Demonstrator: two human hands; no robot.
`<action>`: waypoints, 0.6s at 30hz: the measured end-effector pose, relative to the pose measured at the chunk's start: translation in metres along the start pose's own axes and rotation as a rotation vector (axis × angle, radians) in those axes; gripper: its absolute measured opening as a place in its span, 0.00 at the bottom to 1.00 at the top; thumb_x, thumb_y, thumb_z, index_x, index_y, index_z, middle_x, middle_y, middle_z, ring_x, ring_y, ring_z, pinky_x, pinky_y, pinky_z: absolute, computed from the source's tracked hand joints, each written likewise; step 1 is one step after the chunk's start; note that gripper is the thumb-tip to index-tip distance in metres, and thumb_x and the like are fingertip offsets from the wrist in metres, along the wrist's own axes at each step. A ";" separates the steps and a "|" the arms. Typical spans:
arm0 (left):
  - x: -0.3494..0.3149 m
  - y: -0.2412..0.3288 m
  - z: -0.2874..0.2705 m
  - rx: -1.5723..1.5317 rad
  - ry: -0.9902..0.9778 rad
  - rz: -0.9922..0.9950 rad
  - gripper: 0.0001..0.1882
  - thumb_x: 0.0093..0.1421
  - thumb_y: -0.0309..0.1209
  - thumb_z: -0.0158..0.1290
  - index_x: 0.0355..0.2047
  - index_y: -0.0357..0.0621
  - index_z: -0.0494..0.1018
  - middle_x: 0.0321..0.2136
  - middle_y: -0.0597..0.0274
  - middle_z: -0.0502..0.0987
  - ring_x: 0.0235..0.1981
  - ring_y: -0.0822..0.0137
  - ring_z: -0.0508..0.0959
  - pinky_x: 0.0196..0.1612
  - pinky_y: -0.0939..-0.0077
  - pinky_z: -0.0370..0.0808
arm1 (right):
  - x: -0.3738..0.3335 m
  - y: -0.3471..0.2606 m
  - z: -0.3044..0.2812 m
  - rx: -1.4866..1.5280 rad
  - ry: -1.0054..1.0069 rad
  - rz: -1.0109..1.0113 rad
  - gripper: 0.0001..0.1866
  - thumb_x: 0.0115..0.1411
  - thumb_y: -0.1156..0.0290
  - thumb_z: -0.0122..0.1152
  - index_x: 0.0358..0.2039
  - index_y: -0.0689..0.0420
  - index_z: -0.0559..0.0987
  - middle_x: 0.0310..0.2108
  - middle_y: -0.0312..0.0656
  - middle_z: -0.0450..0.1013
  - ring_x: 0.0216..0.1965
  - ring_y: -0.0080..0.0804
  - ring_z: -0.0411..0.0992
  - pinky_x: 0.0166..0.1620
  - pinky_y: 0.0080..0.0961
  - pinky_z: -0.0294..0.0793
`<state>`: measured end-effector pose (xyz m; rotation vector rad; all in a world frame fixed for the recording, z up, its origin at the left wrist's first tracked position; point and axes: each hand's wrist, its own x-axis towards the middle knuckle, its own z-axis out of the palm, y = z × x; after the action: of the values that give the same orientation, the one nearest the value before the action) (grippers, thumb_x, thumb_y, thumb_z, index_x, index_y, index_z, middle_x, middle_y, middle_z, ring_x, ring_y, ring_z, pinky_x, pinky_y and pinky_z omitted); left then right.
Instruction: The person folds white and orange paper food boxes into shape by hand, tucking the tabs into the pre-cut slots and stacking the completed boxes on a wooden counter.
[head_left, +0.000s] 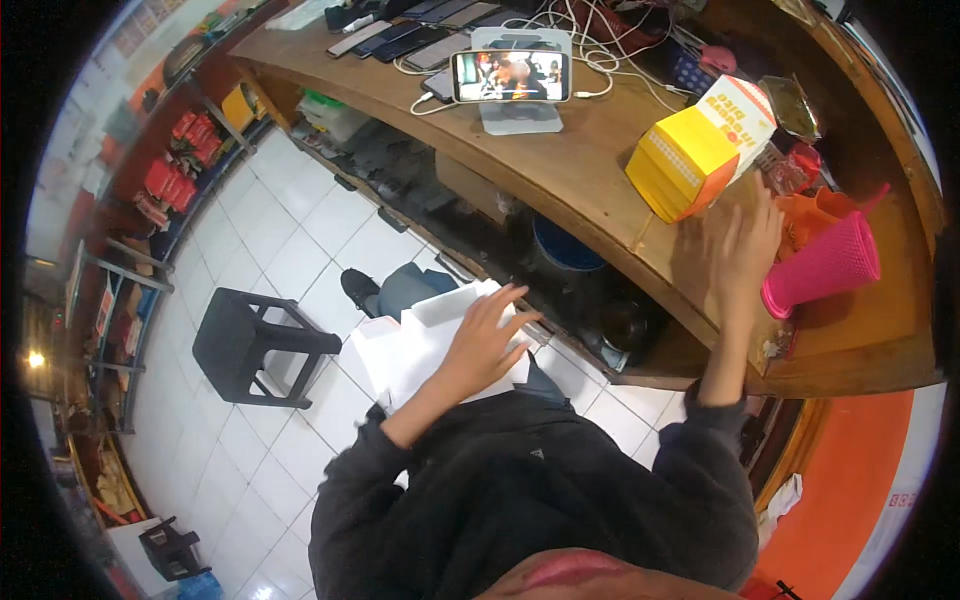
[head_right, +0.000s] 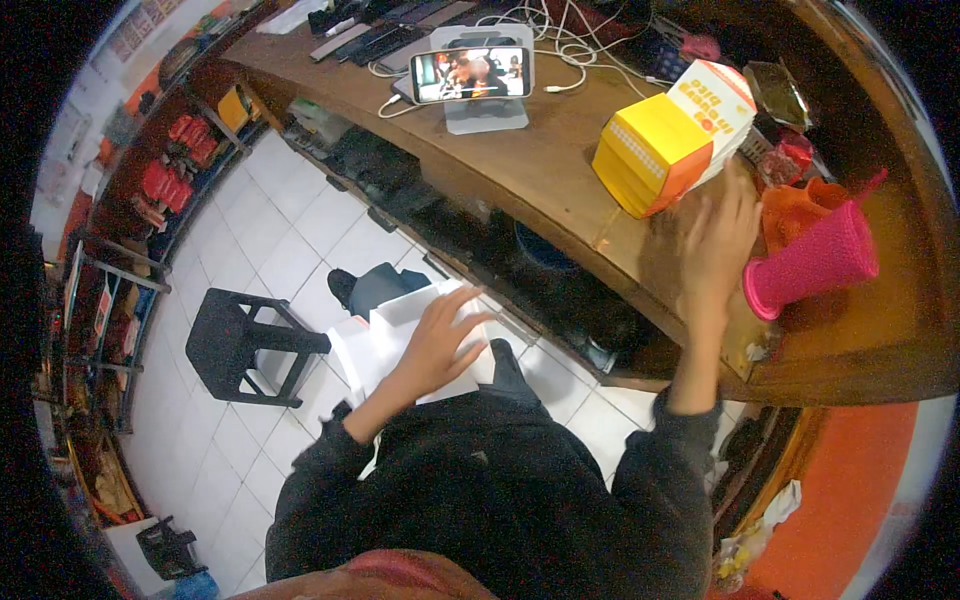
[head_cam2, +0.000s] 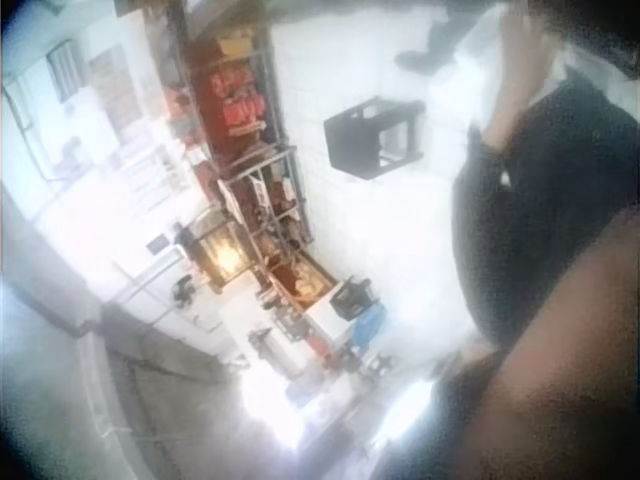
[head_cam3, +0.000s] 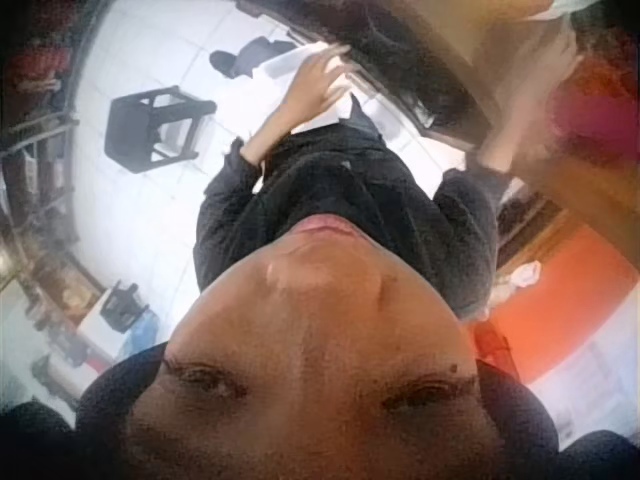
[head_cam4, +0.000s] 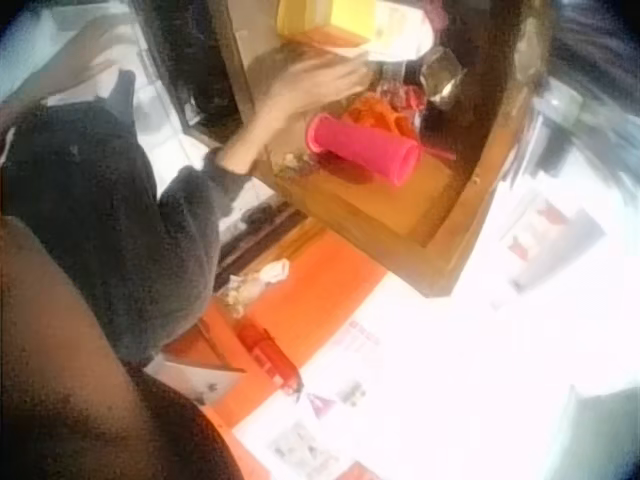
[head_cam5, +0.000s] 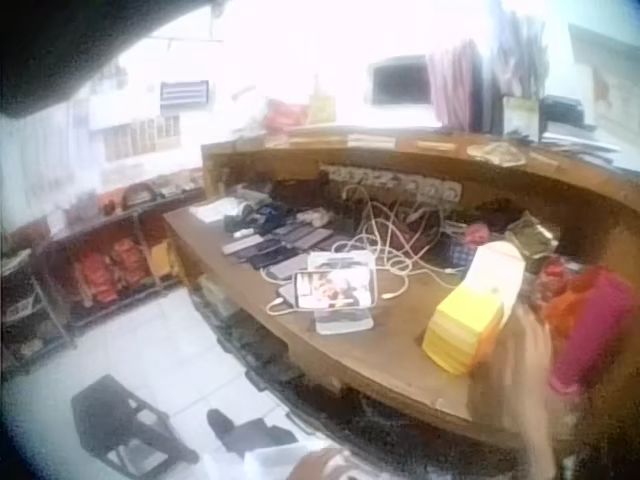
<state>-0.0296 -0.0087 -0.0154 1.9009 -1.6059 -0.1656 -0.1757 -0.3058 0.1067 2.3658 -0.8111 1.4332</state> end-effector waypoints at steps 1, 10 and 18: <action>-0.031 -0.013 0.006 0.054 -0.049 -0.066 0.24 0.57 0.35 0.55 0.53 0.45 0.66 0.59 0.46 0.59 0.61 0.43 0.58 0.62 0.51 0.55 | -0.020 -0.033 -0.002 0.213 -0.027 0.044 0.16 0.56 0.81 0.52 0.46 0.59 0.75 0.40 0.52 0.74 0.44 0.51 0.72 0.55 0.44 0.64; -0.218 -0.112 0.042 -0.214 0.491 -1.104 0.39 0.56 0.39 0.59 0.61 0.36 0.53 0.55 0.38 0.63 0.57 0.48 0.65 0.56 0.58 0.64 | -0.220 -0.171 0.058 1.033 -0.929 0.363 0.27 0.57 0.72 0.59 0.56 0.59 0.62 0.47 0.54 0.69 0.50 0.48 0.69 0.53 0.38 0.66; -0.214 -0.147 0.004 -0.263 0.534 -0.953 0.35 0.56 0.34 0.58 0.61 0.38 0.57 0.54 0.43 0.67 0.53 0.51 0.69 0.53 0.62 0.67 | -0.220 -0.186 0.088 1.048 -0.909 0.639 0.17 0.60 0.75 0.56 0.48 0.60 0.64 0.40 0.50 0.74 0.43 0.35 0.73 0.46 0.28 0.69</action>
<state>0.0394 0.1945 -0.1616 2.1018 -0.2472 -0.2198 -0.0818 -0.1264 -0.1159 3.9791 -1.3213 0.9859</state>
